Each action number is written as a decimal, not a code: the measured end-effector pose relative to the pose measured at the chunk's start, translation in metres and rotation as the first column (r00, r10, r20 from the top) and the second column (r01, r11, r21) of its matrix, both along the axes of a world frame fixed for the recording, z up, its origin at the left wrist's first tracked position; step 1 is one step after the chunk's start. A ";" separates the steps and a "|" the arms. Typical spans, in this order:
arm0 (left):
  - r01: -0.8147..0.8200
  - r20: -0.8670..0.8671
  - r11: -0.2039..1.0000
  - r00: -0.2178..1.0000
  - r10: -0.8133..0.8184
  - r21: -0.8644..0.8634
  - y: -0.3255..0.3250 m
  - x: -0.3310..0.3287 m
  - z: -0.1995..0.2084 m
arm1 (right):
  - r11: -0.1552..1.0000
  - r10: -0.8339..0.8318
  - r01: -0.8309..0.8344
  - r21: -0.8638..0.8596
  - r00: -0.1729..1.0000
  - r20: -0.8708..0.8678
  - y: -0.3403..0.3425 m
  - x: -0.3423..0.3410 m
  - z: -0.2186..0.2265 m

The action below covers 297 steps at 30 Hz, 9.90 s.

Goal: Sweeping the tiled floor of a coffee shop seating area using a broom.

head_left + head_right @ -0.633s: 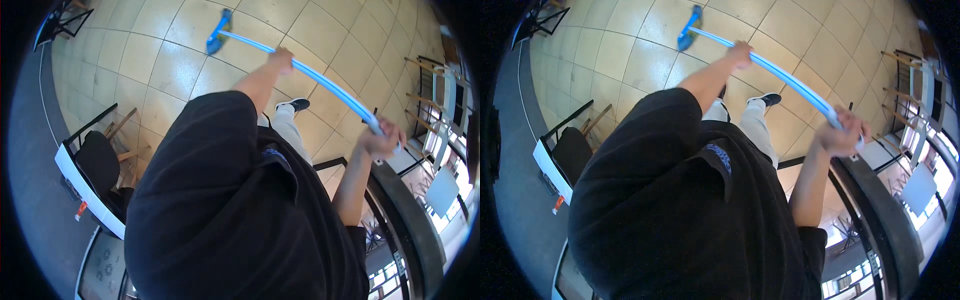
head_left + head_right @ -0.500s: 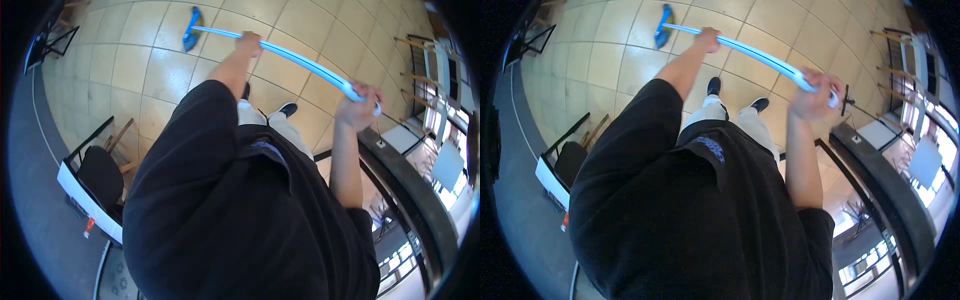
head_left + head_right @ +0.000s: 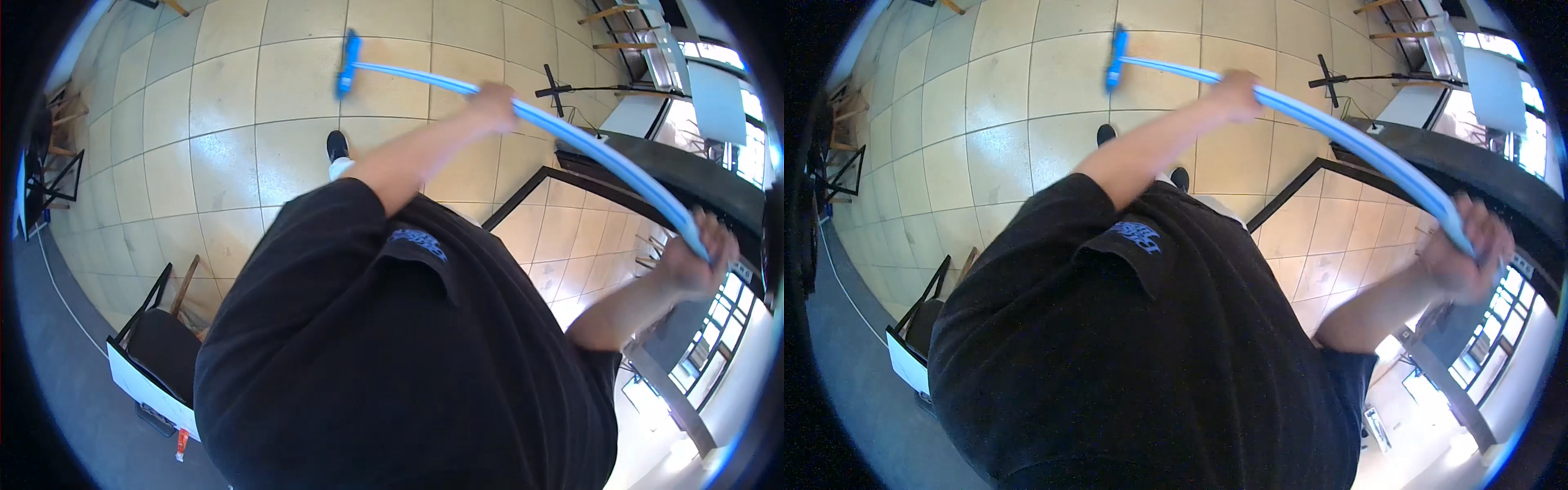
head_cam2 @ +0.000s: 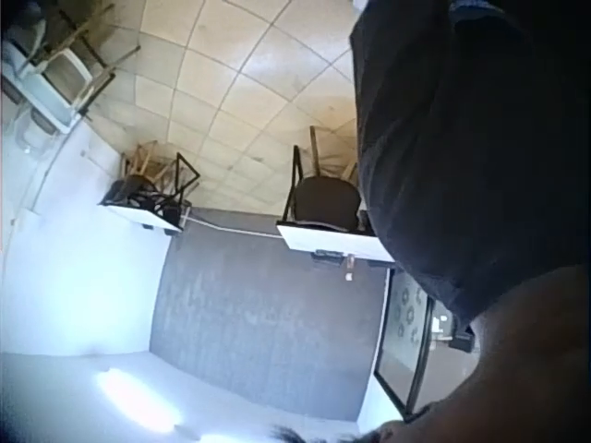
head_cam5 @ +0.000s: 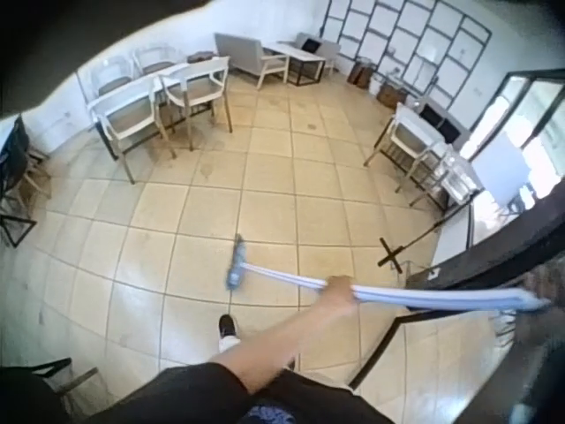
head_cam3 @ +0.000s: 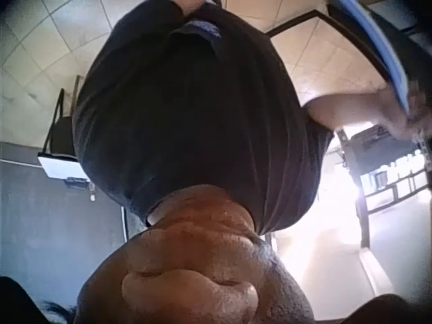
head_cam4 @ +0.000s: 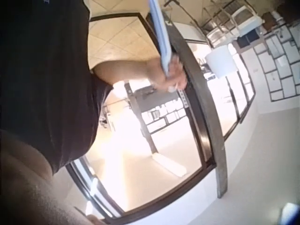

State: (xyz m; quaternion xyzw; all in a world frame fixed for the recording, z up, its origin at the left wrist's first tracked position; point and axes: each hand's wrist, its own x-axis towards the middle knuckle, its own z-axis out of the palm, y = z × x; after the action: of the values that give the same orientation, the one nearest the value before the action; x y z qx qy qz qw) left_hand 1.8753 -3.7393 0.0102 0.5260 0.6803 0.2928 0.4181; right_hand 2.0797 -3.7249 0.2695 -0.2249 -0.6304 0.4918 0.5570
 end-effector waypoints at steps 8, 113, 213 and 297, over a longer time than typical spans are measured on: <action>0.399 0.125 0.902 0.899 -0.421 0.166 0.001 0.191 0.046 | 0.922 0.038 -0.156 0.354 0.947 0.318 -0.082 0.120 0.065; -0.930 0.115 0.158 0.206 0.972 0.333 -0.409 -0.569 -0.136 | -0.014 0.955 -0.985 0.175 0.039 0.294 -0.350 -0.666 -0.076; 0.391 -0.216 0.895 0.874 -0.435 -0.216 -0.228 -0.654 -0.081 | 0.948 -0.197 0.237 -0.215 0.962 0.191 -0.250 -0.679 -0.047; -0.910 -0.182 0.412 0.415 0.892 -0.054 -1.245 -1.270 -0.126 | 0.512 0.859 -0.834 -0.205 0.498 0.121 -1.118 -1.359 -0.102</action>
State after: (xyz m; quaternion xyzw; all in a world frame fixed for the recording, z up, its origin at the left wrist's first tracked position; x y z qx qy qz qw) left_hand 0.6055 -4.9839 -0.1162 0.0633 0.8999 0.3881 0.1886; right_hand 0.7202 -4.8424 0.1676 0.0308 -0.6829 0.7119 0.1610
